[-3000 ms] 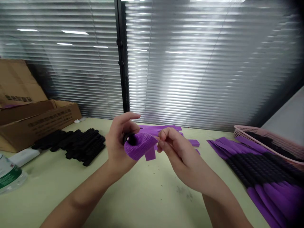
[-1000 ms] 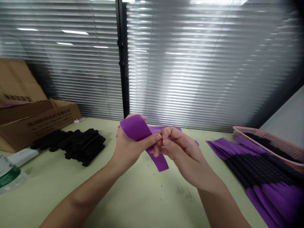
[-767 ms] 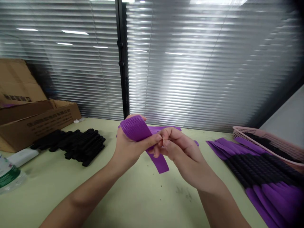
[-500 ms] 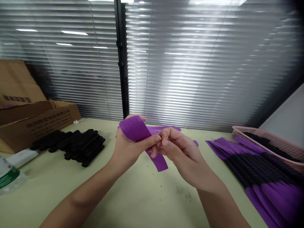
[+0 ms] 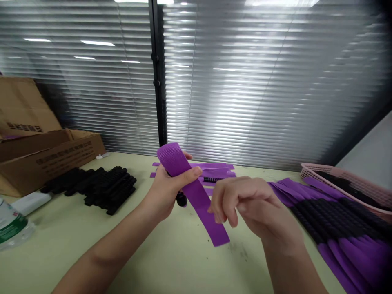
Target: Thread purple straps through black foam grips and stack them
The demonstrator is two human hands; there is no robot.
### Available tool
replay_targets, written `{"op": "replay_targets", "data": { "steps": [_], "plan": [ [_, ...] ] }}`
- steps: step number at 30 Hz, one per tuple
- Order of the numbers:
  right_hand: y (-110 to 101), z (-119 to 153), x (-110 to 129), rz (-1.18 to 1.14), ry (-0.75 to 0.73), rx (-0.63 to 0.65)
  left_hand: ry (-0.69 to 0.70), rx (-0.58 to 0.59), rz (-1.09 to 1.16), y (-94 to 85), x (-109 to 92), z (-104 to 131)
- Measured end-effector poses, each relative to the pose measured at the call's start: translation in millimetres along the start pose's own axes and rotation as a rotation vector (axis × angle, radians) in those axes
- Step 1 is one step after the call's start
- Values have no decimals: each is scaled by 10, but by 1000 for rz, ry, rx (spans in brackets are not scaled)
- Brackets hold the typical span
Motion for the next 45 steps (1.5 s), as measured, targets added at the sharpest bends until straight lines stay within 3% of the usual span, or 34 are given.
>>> {"op": "replay_targets", "data": {
  "steps": [2, 8, 15, 22, 28, 33, 36, 39, 45],
  "plan": [
    [2, -2, 3, 43, -3, 6, -27, 1, 8, 7, -3, 1],
    [38, -12, -73, 37, 64, -258, -30, -3, -11, 28, -6, 11],
    [60, -40, -122, 21, 149, -296, -21, 44, 6, 48, 20, 18],
    [29, -51, -128, 49, 158, -301, -21, 0, -83, 7, 11, -15],
    [-129, -53, -125, 169, 124, -466, 76, -35, -270, -121, -96, -104],
    [-176, -14, -80, 248, 104, -397, 189, -127, -235, -282, -176, -226],
    [-159, -13, -72, 297, 78, -436, 198, -149, -231, -349, -168, -270],
    [-148, -38, -113, 351, 42, -514, 137, -53, -262, -346, -133, -275],
    [-184, -85, -220, 477, 31, -616, 150, 339, -489, -204, -115, -197]
  ]
}}
Point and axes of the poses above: each hand's wrist, its own z-axis away from the middle knuckle, its own y-axis out of the palm, x = y × z, the point moved 2 cm from there along -z, towards the middle knuckle, and after that the axes turned 8 degrees about y, right-handed, at the moved point
